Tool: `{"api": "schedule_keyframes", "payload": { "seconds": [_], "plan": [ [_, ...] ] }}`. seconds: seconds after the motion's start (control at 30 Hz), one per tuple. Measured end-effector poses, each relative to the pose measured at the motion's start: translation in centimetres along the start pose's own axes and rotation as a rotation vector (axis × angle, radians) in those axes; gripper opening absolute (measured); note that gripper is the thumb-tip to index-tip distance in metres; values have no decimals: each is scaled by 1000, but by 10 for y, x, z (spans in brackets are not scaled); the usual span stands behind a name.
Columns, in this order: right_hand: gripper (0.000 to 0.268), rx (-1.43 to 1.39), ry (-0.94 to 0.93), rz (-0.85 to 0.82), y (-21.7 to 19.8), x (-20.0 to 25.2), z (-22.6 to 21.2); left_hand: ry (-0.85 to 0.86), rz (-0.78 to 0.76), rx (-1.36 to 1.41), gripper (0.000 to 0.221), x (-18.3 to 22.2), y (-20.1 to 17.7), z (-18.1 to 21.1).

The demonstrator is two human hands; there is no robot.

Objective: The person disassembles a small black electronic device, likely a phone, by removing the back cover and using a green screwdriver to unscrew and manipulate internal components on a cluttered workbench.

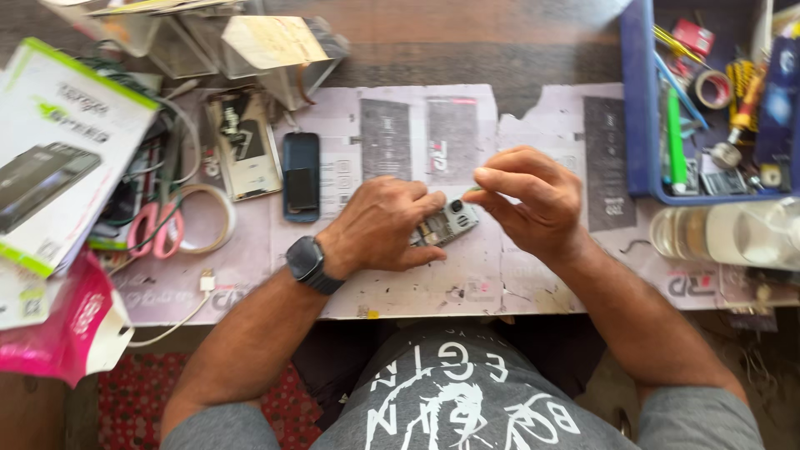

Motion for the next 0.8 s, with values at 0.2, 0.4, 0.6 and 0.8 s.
{"api": "schedule_keyframes", "payload": {
  "seconds": [0.2,0.4,0.6,0.8],
  "plan": [
    [29,-1,56,-49,-4,0,7,-7,-42,51,73,1,3,-1],
    [27,2,36,-62,-4,4,4,51,-31,33,76,-1,11,1],
    [28,19,32,-32,0,5,2,43,-27,48,76,-2,12,1],
    [28,34,61,-84,-1,6,3,56,-32,85,79,-1,8,-1]
  ]
}}
Point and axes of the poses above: each hand's wrist, its own x-axis away from the middle knuckle, its own y-axis out of the palm, z = x × y, the point moved 2 cm from there along -x, towards the middle knuckle, and after that the axes turned 6 degrees about y, right-handed, at the moved point
